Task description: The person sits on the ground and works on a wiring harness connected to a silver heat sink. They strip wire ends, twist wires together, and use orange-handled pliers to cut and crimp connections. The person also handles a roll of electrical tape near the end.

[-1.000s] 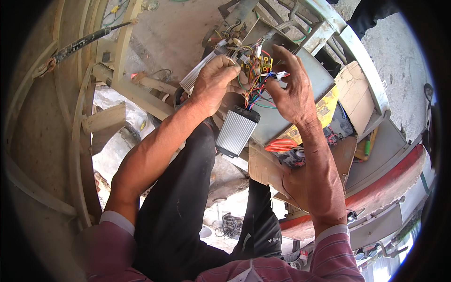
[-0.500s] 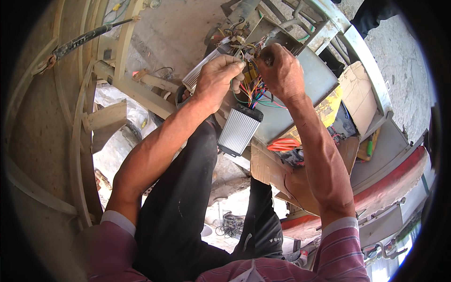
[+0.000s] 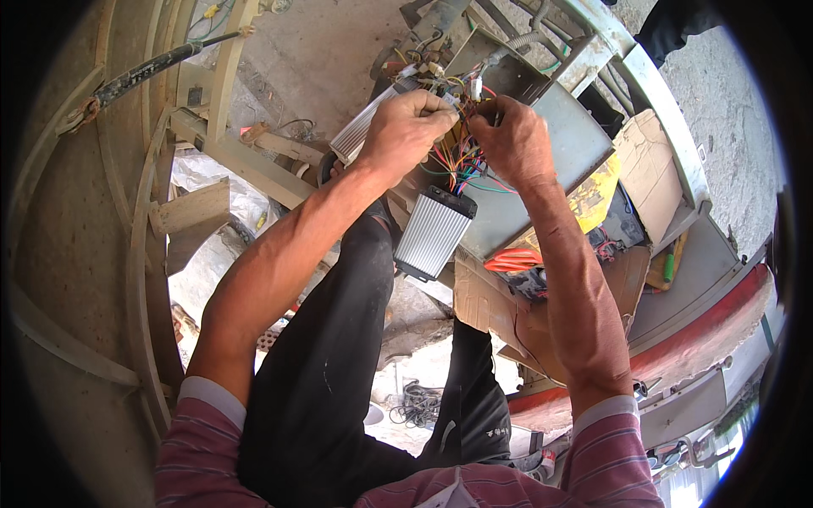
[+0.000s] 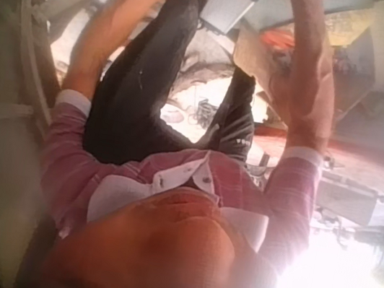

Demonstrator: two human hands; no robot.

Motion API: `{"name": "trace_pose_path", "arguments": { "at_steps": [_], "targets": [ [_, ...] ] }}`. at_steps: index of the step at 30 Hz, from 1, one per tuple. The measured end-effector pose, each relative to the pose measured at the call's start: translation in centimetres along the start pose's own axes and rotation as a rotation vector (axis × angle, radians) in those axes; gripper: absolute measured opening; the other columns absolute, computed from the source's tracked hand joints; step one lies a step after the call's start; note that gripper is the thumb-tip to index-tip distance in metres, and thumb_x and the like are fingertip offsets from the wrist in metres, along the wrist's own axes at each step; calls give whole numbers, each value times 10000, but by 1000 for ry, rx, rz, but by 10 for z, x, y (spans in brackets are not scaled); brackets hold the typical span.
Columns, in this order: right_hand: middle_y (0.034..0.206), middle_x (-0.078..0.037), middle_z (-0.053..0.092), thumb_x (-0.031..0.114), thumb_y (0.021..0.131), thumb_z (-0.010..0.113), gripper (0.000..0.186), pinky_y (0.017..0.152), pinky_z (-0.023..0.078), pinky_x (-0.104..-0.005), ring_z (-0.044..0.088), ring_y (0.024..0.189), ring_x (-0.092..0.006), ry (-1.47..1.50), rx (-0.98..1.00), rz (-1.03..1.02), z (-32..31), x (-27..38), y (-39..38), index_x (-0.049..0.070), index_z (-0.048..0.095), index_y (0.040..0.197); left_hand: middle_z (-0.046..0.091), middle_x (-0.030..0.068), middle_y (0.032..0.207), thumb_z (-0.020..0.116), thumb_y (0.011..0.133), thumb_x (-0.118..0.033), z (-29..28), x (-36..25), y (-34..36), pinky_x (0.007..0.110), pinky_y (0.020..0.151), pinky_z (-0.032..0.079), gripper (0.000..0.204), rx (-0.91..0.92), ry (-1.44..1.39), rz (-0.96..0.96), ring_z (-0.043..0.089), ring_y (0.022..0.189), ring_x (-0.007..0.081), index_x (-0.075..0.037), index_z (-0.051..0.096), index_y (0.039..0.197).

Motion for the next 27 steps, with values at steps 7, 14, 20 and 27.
{"name": "trace_pose_path", "arguments": {
  "at_steps": [7,14,20,27],
  "targets": [
    [793,-173,770,263,904,686,288,770,599,-426,774,787,-333,178,-67,139,7,-5,-7,15,790,1007,749,44,874,748,954,-169,1,-6,16,279,691,525,212,2,349,174,646,777,100,32,773,1016],
    [773,-132,776,256,940,673,334,749,590,-361,772,756,-213,423,-115,249,14,-11,-4,-43,754,1065,782,96,919,719,934,-186,9,-15,22,319,772,553,254,53,512,205,685,832,145,41,776,1033],
    [780,-115,777,256,948,677,315,743,583,-352,761,746,-193,468,-159,267,17,-12,-5,-27,752,1065,772,100,898,701,916,-178,14,-15,33,335,742,555,258,44,486,108,686,838,145,48,774,1017],
    [782,-100,778,289,949,704,309,745,578,-349,750,740,-191,478,-136,269,23,-19,-5,-4,761,1029,724,65,884,707,976,-192,16,1,42,298,634,524,240,42,217,67,660,752,137,36,750,1039]
  ]
}}
Point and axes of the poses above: each hand's wrist, its own y-axis towards the middle knuckle, its own z-axis out of the palm, x = y × z, the point moved 2 cm from there along y, towards the middle knuckle
